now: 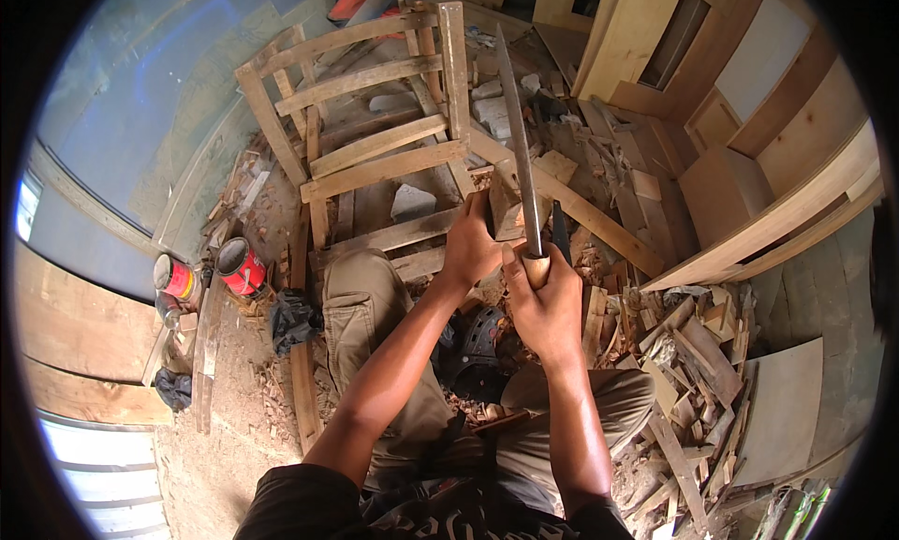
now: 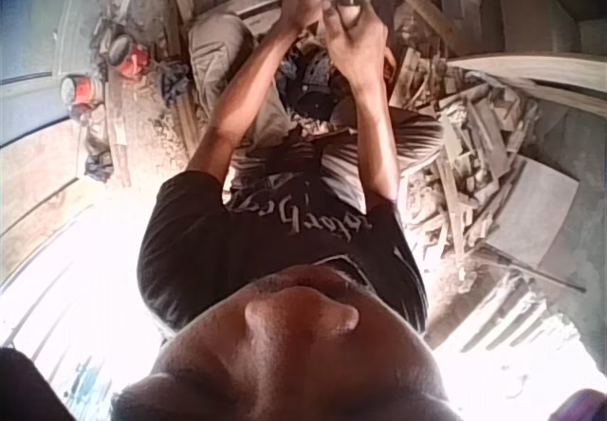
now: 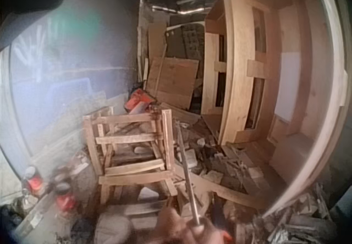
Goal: The person is assembling a wooden structure using a hammer and nails. They position wooden slats and secure them with nails, working on the floor amidst scattered wood pieces.
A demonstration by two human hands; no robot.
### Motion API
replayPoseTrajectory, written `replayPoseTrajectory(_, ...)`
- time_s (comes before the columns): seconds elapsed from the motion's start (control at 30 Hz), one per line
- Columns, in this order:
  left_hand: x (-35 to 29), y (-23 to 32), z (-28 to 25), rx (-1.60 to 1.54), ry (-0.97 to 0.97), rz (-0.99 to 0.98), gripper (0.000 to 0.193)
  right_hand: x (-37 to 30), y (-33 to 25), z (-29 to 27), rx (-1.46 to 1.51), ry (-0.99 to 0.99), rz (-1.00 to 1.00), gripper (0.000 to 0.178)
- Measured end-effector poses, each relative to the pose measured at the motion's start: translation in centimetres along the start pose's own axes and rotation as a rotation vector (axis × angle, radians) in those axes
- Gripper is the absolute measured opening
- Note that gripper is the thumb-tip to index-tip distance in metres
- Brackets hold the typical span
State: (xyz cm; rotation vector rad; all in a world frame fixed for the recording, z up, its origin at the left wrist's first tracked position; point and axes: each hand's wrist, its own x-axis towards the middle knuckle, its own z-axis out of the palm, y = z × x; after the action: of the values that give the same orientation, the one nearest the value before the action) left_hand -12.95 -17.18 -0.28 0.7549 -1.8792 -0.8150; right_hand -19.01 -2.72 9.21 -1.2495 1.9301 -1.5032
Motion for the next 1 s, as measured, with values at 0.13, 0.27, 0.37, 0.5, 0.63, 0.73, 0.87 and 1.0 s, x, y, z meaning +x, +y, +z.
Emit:
replayPoseTrajectory(0.13,0.1,-0.2,0.0,0.025,0.008,0.024,0.080,0.1,-0.1,-0.1,-0.009,-0.005,0.003,0.027)
replayPoseTrajectory(0.27,0.1,-0.4,0.0,0.037,0.002,0.006,0.080,0.2,-0.1,-0.1,-0.024,-0.002,0.008,0.029)
replayPoseTrajectory(0.37,0.1,-0.7,0.2,0.062,0.014,0.020,0.079,0.2,-0.1,-0.2,-0.034,-0.010,0.024,0.030)
replayPoseTrajectory(0.5,0.1,-0.6,0.2,0.059,0.008,0.024,0.079,0.2,-0.2,-0.2,-0.044,-0.011,0.000,0.030)
replayPoseTrajectory(0.63,-0.1,-0.1,0.2,0.035,-0.006,0.002,0.080,0.0,0.5,-0.3,0.028,-0.025,0.010,0.030)
replayPoseTrajectory(0.73,-0.2,0.4,-0.5,0.058,-0.047,0.011,0.081,-0.6,-1.1,-0.5,0.037,-0.035,0.057,0.031)
replayPoseTrajectory(0.87,-0.2,2.9,-0.8,0.069,-0.042,0.022,0.079,-1.5,-2.1,-1.4,0.030,0.003,0.045,0.031)
replayPoseTrajectory(1.0,-0.8,2.9,-0.1,0.058,-0.067,-0.028,0.079,-2.3,-1.4,-1.5,0.053,0.054,0.034,0.029)
